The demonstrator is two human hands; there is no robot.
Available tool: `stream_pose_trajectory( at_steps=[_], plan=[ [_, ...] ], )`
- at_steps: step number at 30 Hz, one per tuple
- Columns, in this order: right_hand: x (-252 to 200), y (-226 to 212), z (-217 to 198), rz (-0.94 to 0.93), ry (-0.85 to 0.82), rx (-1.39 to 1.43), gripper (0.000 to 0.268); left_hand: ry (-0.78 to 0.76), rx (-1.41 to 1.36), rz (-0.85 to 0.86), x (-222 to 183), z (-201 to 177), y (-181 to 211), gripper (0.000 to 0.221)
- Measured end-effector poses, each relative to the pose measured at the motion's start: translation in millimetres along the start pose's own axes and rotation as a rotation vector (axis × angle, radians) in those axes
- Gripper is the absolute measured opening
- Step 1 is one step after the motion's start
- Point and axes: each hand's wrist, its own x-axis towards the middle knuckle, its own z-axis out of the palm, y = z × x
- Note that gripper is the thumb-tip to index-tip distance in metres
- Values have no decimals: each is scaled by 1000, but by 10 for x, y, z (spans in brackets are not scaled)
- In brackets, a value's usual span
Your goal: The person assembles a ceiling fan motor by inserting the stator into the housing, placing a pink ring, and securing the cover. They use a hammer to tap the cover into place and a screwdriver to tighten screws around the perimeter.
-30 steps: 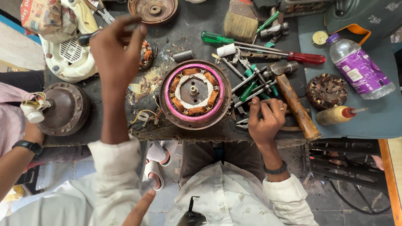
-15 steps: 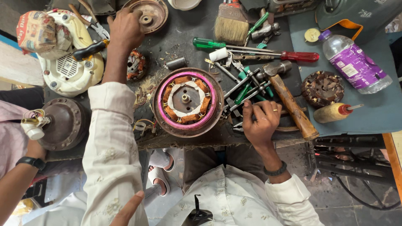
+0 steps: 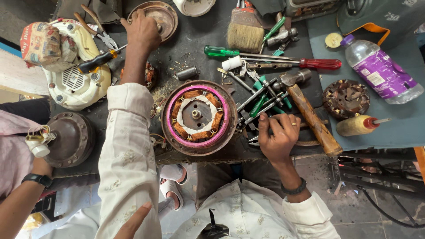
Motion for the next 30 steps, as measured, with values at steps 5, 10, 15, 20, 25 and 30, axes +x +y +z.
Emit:
stream_pose_trajectory(
  at_steps=[5,10,15,20,25,30],
  plan=[
    [3,0,3,8,4,1,33,-34,-176,-169,62,-119,80,40],
    [-9,-2,11,10,-1,8,35,-121,-265,-348,93,-208,167,40],
    [-7,12,12,4,8,10,34,-130,-361,-472,159,-173,241,42],
    [-10,10,4,6,1,20,33,-191,-163,-263,83,-168,23,34],
    [0,1,-11,8,-6,21,32,-103,-36,-26,-84,-168,-271,53],
    [-4,-1,0,9,-2,20,33,-158,-211,-87,8,-46,-235,47]
  ],
)
